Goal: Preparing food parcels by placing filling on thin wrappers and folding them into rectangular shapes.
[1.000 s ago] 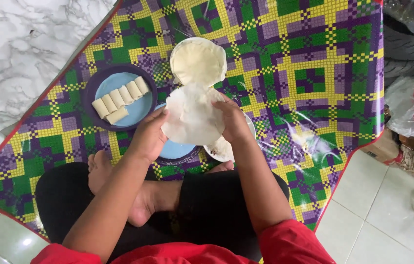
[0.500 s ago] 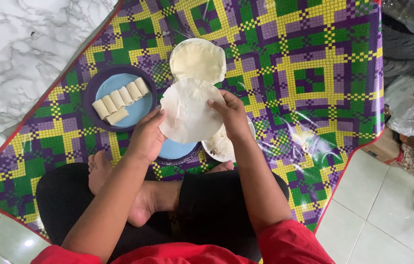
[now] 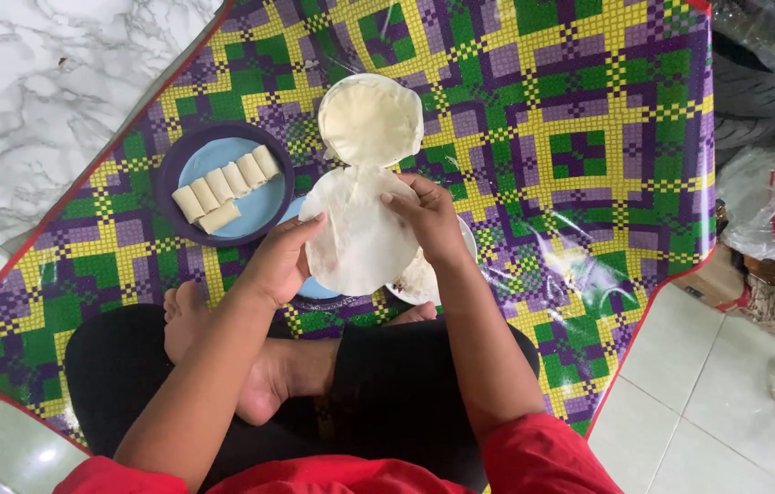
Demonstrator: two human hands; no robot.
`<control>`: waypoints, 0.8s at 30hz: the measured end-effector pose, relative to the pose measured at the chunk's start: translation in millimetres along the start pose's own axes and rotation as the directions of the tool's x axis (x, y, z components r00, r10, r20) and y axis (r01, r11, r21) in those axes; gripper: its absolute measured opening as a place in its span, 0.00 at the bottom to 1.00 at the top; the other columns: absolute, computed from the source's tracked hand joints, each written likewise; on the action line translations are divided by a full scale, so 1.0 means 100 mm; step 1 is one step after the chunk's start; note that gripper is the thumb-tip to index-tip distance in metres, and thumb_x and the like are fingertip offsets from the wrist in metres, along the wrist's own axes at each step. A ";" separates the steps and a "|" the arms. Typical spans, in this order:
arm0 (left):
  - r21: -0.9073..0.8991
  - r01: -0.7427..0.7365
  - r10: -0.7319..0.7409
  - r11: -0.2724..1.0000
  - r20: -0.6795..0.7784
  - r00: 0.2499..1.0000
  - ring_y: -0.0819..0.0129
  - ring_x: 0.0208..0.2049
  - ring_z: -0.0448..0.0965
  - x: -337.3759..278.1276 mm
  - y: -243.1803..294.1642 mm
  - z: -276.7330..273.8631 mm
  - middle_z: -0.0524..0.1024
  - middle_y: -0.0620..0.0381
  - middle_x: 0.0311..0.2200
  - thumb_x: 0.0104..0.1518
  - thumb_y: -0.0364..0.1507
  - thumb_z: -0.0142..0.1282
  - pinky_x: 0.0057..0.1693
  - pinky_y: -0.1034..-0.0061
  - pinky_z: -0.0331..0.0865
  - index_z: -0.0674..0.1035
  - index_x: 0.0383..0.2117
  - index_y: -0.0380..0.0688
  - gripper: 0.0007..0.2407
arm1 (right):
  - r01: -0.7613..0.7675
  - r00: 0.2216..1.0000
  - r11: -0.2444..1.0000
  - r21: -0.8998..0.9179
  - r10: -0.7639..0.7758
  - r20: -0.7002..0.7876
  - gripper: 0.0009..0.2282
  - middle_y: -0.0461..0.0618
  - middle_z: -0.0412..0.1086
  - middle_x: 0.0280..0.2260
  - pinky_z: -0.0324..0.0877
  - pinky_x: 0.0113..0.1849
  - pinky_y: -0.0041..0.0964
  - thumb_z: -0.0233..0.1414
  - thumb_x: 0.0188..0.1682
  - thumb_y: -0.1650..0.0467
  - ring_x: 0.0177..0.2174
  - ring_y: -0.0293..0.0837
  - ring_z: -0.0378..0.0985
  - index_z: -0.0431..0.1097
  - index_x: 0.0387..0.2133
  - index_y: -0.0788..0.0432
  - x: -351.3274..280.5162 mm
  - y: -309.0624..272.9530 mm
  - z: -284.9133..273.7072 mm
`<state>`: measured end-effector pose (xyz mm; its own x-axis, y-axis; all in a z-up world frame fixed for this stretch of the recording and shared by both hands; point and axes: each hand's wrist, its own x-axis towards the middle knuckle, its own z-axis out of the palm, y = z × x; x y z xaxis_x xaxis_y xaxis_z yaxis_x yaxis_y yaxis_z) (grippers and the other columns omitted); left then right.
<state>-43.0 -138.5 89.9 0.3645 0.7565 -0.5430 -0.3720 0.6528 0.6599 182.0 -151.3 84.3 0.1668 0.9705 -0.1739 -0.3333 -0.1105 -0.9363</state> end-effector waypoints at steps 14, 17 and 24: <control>0.309 -0.266 0.343 0.913 -0.229 0.911 0.48 0.60 0.75 0.03 -0.03 -0.05 0.76 0.38 0.56 0.68 0.38 0.52 0.66 0.48 0.66 0.72 0.60 0.34 0.21 | -0.091 0.989 0.978 -0.186 0.111 0.101 0.23 0.65 0.77 0.42 0.80 0.40 0.51 0.55 0.48 0.79 0.40 0.50 0.82 0.64 0.60 0.68 -0.01 0.00 0.00; 0.315 -0.272 0.351 0.909 -0.230 0.908 0.46 0.62 0.73 -0.08 0.03 0.07 0.75 0.38 0.58 0.69 0.39 0.51 0.67 0.47 0.65 0.71 0.62 0.37 0.21 | -0.067 0.991 0.978 -0.198 0.087 0.097 0.22 0.62 0.77 0.41 0.81 0.39 0.48 0.55 0.47 0.80 0.38 0.48 0.82 0.66 0.58 0.67 -0.02 0.00 0.03; 0.331 -0.291 0.372 0.898 -0.217 0.902 0.49 0.62 0.73 -0.11 0.06 0.07 0.75 0.40 0.58 0.69 0.39 0.49 0.67 0.47 0.65 0.71 0.63 0.40 0.21 | -0.001 0.998 0.966 -0.260 0.017 0.061 0.20 0.59 0.76 0.38 0.82 0.37 0.47 0.56 0.46 0.80 0.35 0.47 0.80 0.71 0.54 0.64 0.05 0.15 -0.07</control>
<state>-43.0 -143.0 103.2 0.0050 0.9340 -0.3572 -0.1570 0.3535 0.9222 184.2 -150.0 67.4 0.1042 0.9798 -0.1709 -0.0803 -0.1630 -0.9834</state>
